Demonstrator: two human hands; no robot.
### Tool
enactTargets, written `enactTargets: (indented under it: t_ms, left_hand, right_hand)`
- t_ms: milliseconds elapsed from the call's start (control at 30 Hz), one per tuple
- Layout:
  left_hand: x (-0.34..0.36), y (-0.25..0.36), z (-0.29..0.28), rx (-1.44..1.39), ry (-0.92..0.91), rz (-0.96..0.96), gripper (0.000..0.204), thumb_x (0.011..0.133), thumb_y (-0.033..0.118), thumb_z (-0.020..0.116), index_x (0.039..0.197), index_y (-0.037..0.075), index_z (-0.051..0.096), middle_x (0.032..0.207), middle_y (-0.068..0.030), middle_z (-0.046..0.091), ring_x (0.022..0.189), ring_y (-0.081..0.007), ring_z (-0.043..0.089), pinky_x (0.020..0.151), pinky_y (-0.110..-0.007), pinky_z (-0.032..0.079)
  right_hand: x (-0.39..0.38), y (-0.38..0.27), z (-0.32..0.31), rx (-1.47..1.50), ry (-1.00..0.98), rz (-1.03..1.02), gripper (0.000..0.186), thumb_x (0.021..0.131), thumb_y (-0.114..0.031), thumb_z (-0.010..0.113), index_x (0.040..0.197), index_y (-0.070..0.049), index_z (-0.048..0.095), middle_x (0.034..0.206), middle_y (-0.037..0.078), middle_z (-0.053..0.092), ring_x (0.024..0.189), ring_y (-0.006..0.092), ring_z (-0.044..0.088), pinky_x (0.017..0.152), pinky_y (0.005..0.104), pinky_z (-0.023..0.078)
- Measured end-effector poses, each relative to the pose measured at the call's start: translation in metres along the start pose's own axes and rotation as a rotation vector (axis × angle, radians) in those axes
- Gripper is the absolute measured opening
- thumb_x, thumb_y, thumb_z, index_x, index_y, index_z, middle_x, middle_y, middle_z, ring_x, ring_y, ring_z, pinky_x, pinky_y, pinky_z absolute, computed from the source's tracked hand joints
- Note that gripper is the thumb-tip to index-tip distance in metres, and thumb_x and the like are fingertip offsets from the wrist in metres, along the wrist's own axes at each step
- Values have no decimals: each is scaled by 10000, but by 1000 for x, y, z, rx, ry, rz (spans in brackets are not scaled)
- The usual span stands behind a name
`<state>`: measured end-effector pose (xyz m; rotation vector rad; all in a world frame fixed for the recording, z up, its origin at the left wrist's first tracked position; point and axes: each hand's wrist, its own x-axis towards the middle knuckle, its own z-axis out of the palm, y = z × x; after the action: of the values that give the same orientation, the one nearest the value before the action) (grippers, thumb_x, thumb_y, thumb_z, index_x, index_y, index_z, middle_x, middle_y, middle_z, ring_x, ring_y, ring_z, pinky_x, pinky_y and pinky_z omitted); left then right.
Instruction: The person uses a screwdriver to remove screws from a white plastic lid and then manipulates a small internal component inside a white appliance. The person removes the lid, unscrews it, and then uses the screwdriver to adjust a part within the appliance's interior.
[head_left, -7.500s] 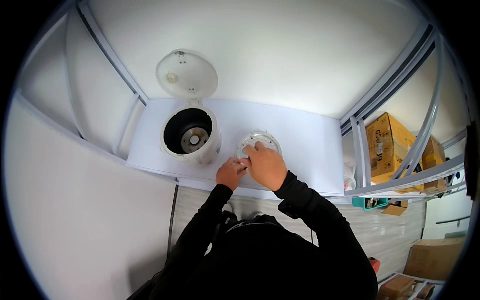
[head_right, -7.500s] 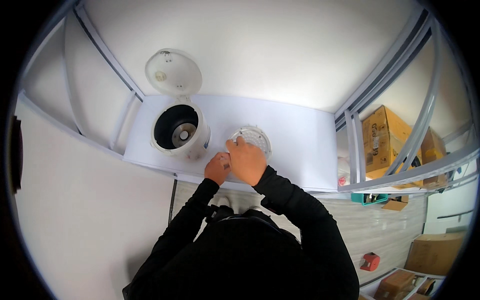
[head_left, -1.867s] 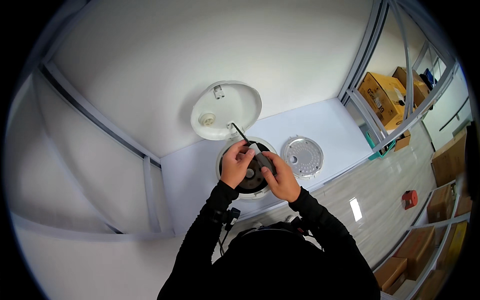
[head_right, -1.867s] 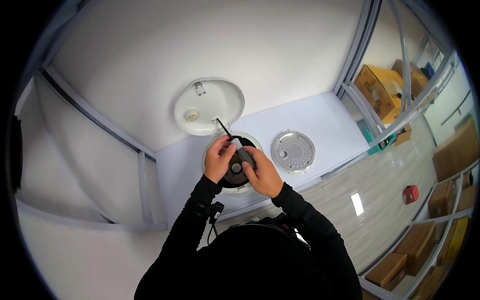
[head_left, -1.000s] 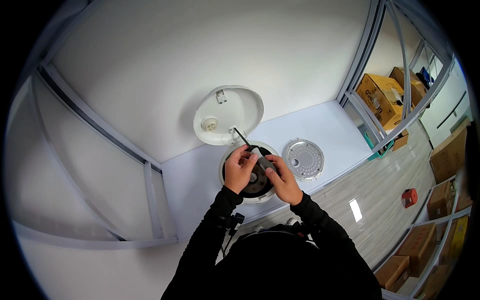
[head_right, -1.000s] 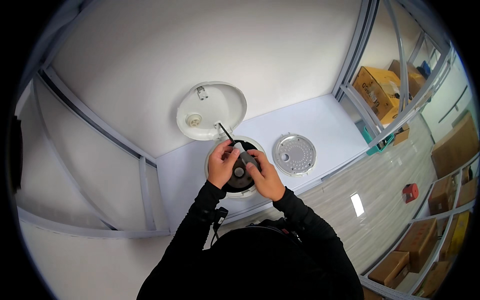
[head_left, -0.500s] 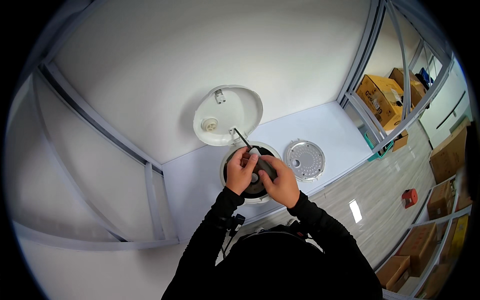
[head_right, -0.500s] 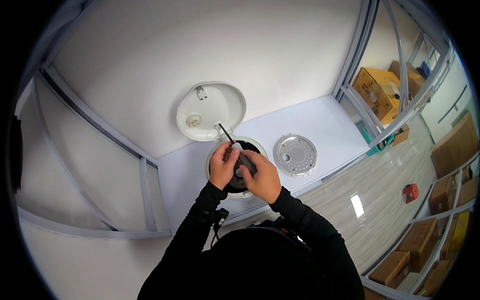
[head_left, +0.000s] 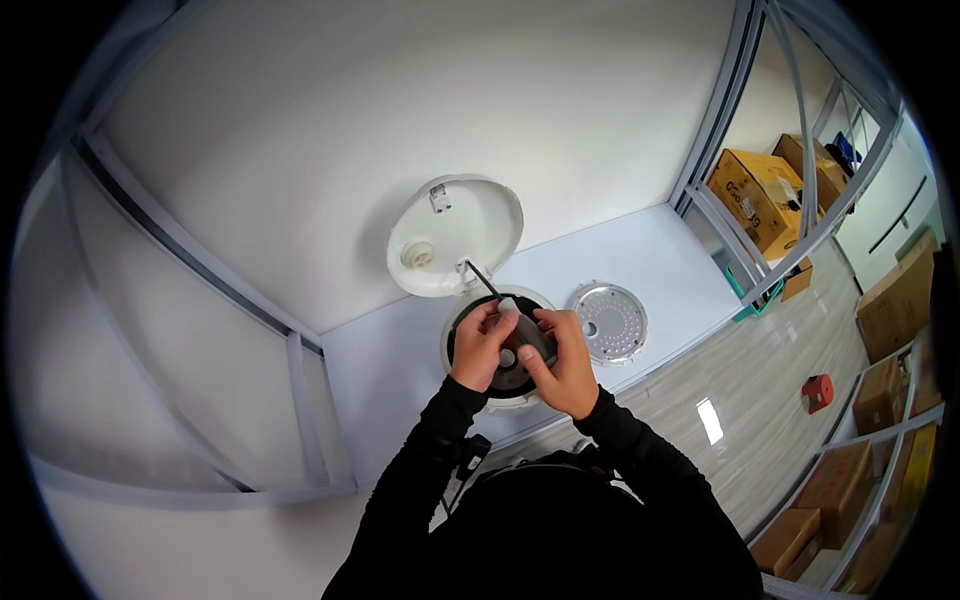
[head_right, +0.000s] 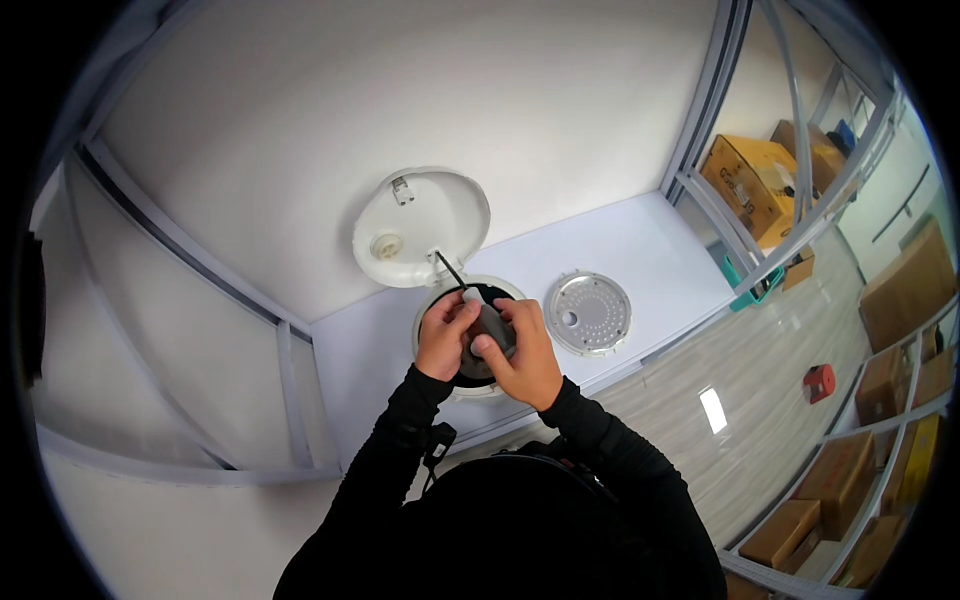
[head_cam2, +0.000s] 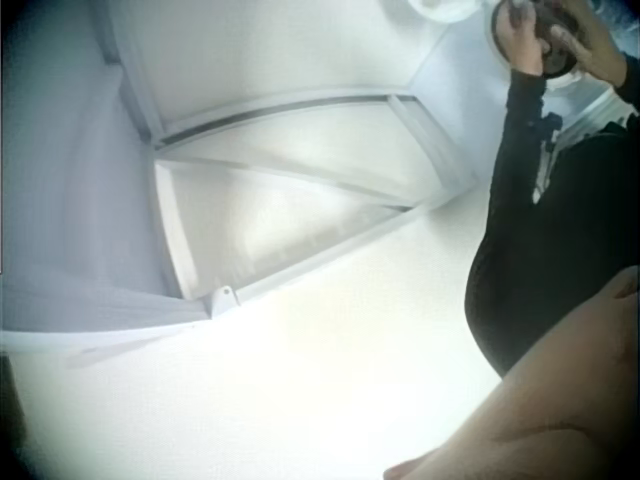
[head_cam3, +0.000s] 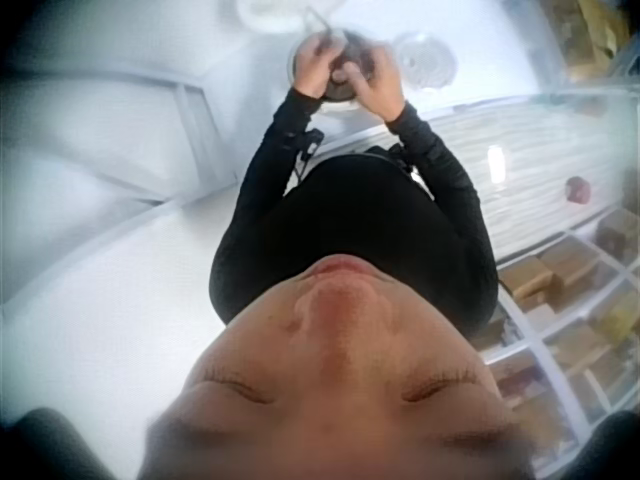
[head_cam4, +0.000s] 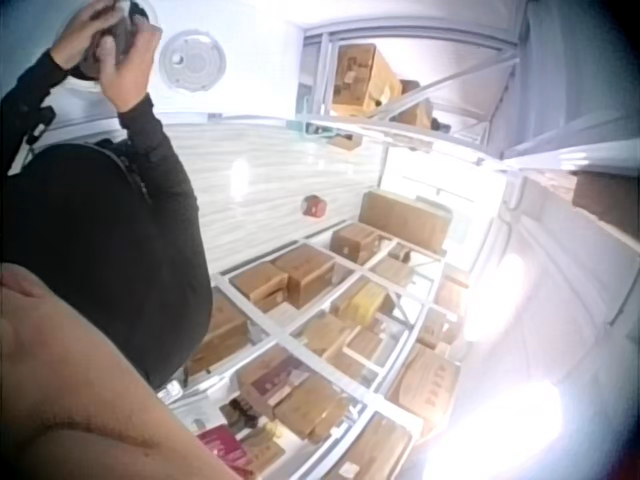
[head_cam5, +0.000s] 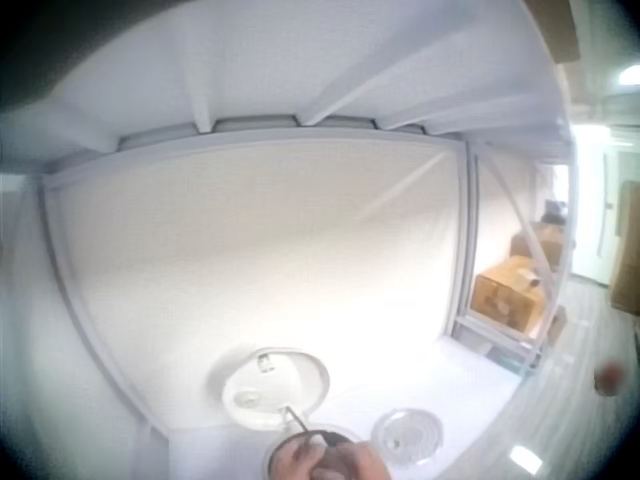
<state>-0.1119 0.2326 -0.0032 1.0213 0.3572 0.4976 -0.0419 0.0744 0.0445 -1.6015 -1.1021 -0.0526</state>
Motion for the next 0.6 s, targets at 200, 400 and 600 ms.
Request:
enactTargets:
  t_ms: [200,400,600]
  left_hand:
    - [-7,19,21,-205,-23,-115,361,1009,159,694,1323,3,607,1143,-45,700,951,-131,689,823,-270,560]
    - [3,16,8,-92,0,-152,309,1037,185,665,1296,21,634,1059,-8,678,965,-118,678,835,-273,559]
    - [-3,22,19,-182,-21,-125,342,1050,184,636,1350,24,599,1107,-40,678,986,-151,684,852,-320,573]
  right_hand:
    - [-7,16,-9,408,-83,452,439,976,-199,690,1347,-30,527,1157,143,579,1005,218,600,799,348,511]
    - [5,2,-12,14,-44,-158,480,857,-34,739,1300,-51,555,1193,156,601,1031,254,609,854,365,516]
    - [0,3,-14,90,-49,134,455,906,-87,734,1319,-19,554,1208,183,615,1094,273,623,885,385,519]
